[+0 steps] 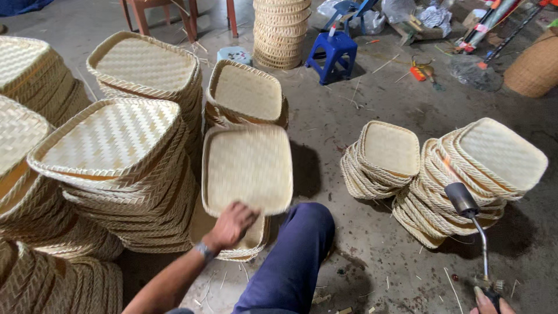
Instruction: The person uses a gas torch to singe the surface and edges of woven bamboo trays, handling them one by one from a stack and placing them into a new stack.
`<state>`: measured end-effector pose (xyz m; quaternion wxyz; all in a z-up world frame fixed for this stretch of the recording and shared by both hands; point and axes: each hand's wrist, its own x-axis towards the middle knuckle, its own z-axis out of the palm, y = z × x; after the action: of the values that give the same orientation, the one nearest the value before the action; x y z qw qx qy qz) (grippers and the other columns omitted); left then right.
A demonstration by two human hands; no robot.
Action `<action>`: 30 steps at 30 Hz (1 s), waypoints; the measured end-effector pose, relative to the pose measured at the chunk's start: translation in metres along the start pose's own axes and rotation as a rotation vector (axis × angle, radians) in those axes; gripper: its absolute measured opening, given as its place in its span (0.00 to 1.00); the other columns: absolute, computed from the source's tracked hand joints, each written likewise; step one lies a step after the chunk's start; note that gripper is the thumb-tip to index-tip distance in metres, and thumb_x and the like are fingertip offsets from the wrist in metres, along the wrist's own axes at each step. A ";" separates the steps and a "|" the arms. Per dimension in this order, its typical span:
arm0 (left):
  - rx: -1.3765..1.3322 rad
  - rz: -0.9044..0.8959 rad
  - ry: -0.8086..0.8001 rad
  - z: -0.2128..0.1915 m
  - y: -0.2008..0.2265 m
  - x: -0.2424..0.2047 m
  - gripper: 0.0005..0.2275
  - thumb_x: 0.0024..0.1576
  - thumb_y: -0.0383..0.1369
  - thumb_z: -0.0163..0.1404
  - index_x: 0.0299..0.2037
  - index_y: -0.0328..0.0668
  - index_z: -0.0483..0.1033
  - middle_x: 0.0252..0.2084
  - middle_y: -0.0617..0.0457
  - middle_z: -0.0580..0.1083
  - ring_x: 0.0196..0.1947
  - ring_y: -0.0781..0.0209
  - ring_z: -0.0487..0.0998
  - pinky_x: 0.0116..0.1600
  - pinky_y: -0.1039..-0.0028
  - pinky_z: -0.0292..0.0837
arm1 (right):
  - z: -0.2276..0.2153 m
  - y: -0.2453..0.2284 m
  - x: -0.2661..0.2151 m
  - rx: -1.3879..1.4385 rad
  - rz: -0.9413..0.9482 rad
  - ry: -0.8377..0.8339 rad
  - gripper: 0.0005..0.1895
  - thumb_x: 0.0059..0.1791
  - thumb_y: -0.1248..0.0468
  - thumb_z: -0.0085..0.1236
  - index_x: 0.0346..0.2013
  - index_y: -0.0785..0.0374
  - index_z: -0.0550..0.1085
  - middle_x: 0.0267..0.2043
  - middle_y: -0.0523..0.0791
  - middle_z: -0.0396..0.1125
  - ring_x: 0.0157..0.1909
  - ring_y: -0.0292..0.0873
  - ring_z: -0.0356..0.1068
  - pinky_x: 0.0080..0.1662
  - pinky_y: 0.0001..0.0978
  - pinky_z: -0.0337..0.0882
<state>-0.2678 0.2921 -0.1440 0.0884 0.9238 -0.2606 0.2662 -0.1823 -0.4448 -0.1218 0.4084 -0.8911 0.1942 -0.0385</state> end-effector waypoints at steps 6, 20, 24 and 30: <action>-0.133 -0.079 -0.373 0.047 0.035 -0.114 0.15 0.59 0.29 0.47 0.56 0.36 0.73 0.44 0.49 0.75 0.44 0.53 0.73 0.60 0.57 0.69 | -0.001 -0.047 -0.052 0.066 -0.084 0.039 0.13 0.58 0.56 0.57 0.42 0.63 0.79 0.20 0.48 0.68 0.19 0.38 0.62 0.26 0.33 0.63; -0.451 -0.568 -0.494 0.076 0.013 -0.153 0.19 0.57 0.19 0.40 0.55 0.48 0.74 0.56 0.53 0.72 0.54 0.52 0.75 0.62 0.65 0.73 | -0.007 -0.120 -0.129 0.112 -0.019 0.090 0.13 0.55 0.58 0.59 0.45 0.65 0.80 0.23 0.47 0.68 0.19 0.37 0.61 0.23 0.32 0.61; -0.409 -0.476 -0.518 0.071 0.016 -0.150 0.23 0.54 0.20 0.44 0.60 0.49 0.70 0.57 0.49 0.71 0.55 0.49 0.74 0.61 0.64 0.74 | -0.016 -0.138 -0.149 0.113 0.082 0.088 0.15 0.56 0.57 0.56 0.42 0.68 0.79 0.24 0.48 0.68 0.19 0.38 0.62 0.22 0.35 0.63; -0.201 -0.434 -0.468 0.080 0.023 -0.081 0.35 0.54 0.37 0.57 0.73 0.62 0.54 0.59 0.47 0.69 0.56 0.46 0.71 0.62 0.53 0.67 | -0.021 -0.161 -0.180 0.268 0.133 0.132 0.15 0.55 0.57 0.55 0.39 0.68 0.77 0.25 0.44 0.66 0.21 0.35 0.61 0.22 0.33 0.62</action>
<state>-0.3030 0.2838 -0.2545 0.1713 0.9805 -0.0959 -0.0050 -0.3020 -0.2966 0.0276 0.5114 -0.8093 0.2726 -0.0955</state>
